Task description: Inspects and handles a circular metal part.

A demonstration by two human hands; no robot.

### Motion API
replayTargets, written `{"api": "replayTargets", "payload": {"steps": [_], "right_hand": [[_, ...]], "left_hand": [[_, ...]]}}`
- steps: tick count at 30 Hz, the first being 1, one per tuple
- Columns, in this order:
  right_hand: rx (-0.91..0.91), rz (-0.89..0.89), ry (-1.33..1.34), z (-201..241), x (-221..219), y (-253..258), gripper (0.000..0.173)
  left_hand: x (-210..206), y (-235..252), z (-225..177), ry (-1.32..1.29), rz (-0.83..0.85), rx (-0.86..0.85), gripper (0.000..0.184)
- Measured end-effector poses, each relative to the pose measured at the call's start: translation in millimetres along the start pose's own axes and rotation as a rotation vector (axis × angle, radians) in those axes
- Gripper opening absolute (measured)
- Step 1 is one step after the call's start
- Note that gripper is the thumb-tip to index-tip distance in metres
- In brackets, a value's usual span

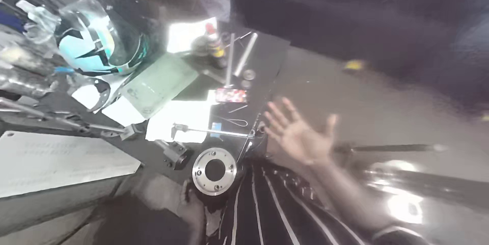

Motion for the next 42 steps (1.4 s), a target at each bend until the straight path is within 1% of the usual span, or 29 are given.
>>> {"api": "replayTargets", "payload": {"steps": [3, 5, 8, 10, 12, 14, 17, 19, 20, 21, 22, 23, 24, 25, 27, 28, 29, 31, 34, 35, 36, 37, 40, 42], "right_hand": [[0.07, 0.001, 0.033, 13, -7, 0, 0.113], [0.099, 0.018, 0.021, 19, -12, 0, 0.114], [0.118, 0.05, -0.004, 22, -20, 5, 0.112], [0.124, 0.063, 0.003, 20, -27, 8, 0.109], [0.135, 0.072, -0.033, 20, -31, 7, 0.106], [0.142, 0.079, -0.07, 18, -36, 6, 0.103], [0.138, 0.037, -0.113, 17, -35, -3, 0.107], [0.147, 0.025, -0.174, 18, -28, -8, 0.107], [0.149, 0.038, -0.203, 17, -25, -10, 0.105], [0.148, 0.051, -0.213, 16, -21, -12, 0.105], [0.142, 0.052, -0.219, 13, -19, -15, 0.105], [0.134, 0.042, -0.23, 11, -18, -16, 0.105], [0.127, 0.025, -0.24, 9, -18, -18, 0.105], [0.122, 0.021, -0.252, 7, -17, -19, 0.104], [0.106, 0.053, -0.296, -1, -16, -19, 0.103], [0.092, 0.075, -0.309, -5, -19, -18, 0.102], [0.083, 0.096, -0.328, -9, -25, -14, 0.102], [0.056, 0.13, -0.352, -19, -38, -9, 0.103], [0.045, 0.239, -0.411, -35, -57, -1, 0.104], [0.062, 0.293, -0.478, -41, -64, 0, 0.102], [0.097, 0.361, -0.608, -48, -71, 1, 0.099], [0.151, 0.431, -0.795, -56, -79, 1, 0.094], [0.416, 0.657, -1.429, -87, -114, -6, 0.08], [0.582, 0.758, -1.693, -115, -131, -9, 0.079]], "left_hand": [[12, 39, -22, -0.169, -0.049, -0.153, 0.036], [19, 65, -58, -0.341, 0.003, -0.236, 0.04], [20, 83, -136, -0.489, 0.147, -0.339, 0.041], [13, 90, -180, -0.57, 0.152, -0.416, 0.038], [2, 100, -205, -0.676, 0.139, -0.455, 0.035], [-1, 113, -224, -0.71, 0.136, -0.445, 0.034], [-11, 139, -229, -0.671, 0.142, -0.42, 0.034], [-23, 166, -213, -0.541, 0.096, -0.425, 0.034], [-29, 179, -202, -0.447, 0.093, -0.396, 0.036], [-34, 191, -190, -0.382, 0.117, -0.318, 0.041], [-36, 194, -179, -0.365, 0.183, -0.189, 0.047], [-33, 191, -173, -0.443, 0.237, -0.073, 0.05], [-29, 183, -171, -0.595, 0.298, -0.003, 0.052], [-23, 173, -173, -0.808, 0.349, 0.031, 0.06], [-9, 153, -189, -1.212, 0.496, 0.027, 0.092], [-3, 142, -199, -1.354, 0.565, -0.002, 0.102], [1, 136, -210, -1.455, 0.607, -0.035, 0.109], [9, 123, -226, -1.536, 0.682, -0.096, 0.116], [15, 107, -243, -1.618, 0.779, -0.141, 0.116], [16, 101, -249, -1.648, 0.802, -0.138, 0.116], [17, 96, -255, -1.669, 0.821, -0.13, 0.117], [17, 92, -259, -1.692, 0.844, -0.124, 0.117], [7, 74, -268, -1.675, 0.916, -0.118, 0.116], [-7, 55, -271, -1.548, 0.926, -0.149, 0.11]]}}
Point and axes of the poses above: each hand's wrist, its own y-axis towards the middle knuckle, its own x-axis out of the back of the hand, z = x × y, the point moved 3 cm from there along y, towards the middle knuckle
